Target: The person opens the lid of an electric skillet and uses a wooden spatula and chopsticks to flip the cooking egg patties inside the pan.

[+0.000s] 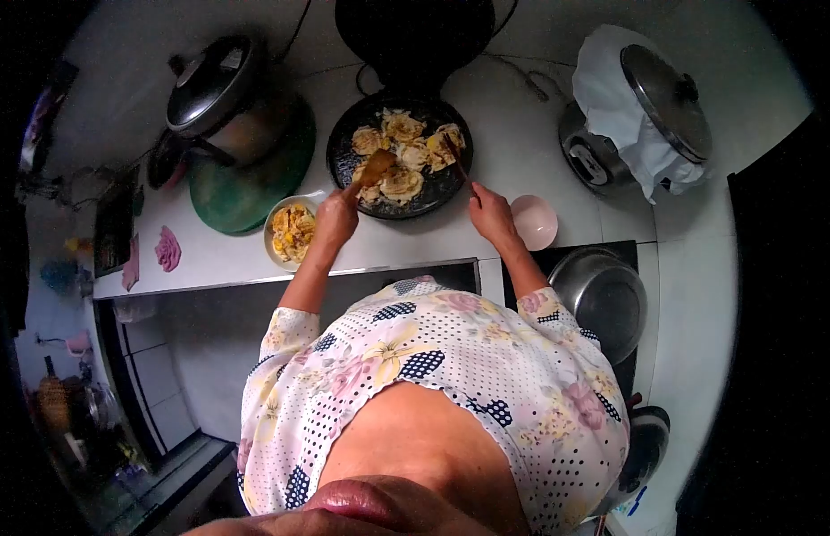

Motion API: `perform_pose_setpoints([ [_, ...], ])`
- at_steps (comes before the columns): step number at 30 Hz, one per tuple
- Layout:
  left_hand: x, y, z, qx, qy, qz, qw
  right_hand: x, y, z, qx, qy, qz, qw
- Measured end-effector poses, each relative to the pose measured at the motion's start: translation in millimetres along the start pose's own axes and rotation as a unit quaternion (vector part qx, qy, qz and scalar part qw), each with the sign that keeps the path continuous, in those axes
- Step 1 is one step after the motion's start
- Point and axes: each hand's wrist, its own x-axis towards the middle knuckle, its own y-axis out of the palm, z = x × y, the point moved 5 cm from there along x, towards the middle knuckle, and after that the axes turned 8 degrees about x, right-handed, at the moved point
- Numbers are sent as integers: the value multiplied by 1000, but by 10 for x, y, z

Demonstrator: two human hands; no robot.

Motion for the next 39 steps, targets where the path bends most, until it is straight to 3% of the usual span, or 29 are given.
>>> perform_pose_setpoints([
  [6,177,-4,207,17,-20,-42,999,-11,153,155,-1,-24,34,999],
  [14,262,-44,176,9,-40,-35,999,-97,202,197,11,-20,36,999],
  [20,439,41,104,26,-21,-17,999,4,244,228,-15,-70,43,997],
  [24,598,182,-78,3,9,-29,1000,-32,248,140,54,-10,36,998],
  [26,704,371,-120,29,1,13,999,-19,317,33,87,-23,14,996],
  [27,727,421,-151,29,1,28,999,-11,343,-42,130,16,24,991],
  [29,723,397,-193,6,-15,49,999,-10,398,-172,213,94,44,971],
  [32,633,214,-35,-51,57,-5,997,-178,148,58,361,134,57,921],
  [35,402,-376,111,-28,-2,32,999,-279,57,94,506,111,63,853],
  [36,314,-403,308,-48,39,-30,998,-304,48,104,526,121,78,838],
  [38,118,-736,369,0,-2,72,997,-333,52,130,564,141,111,806],
  [39,22,-806,422,22,7,69,997,-343,44,165,572,121,133,800],
])
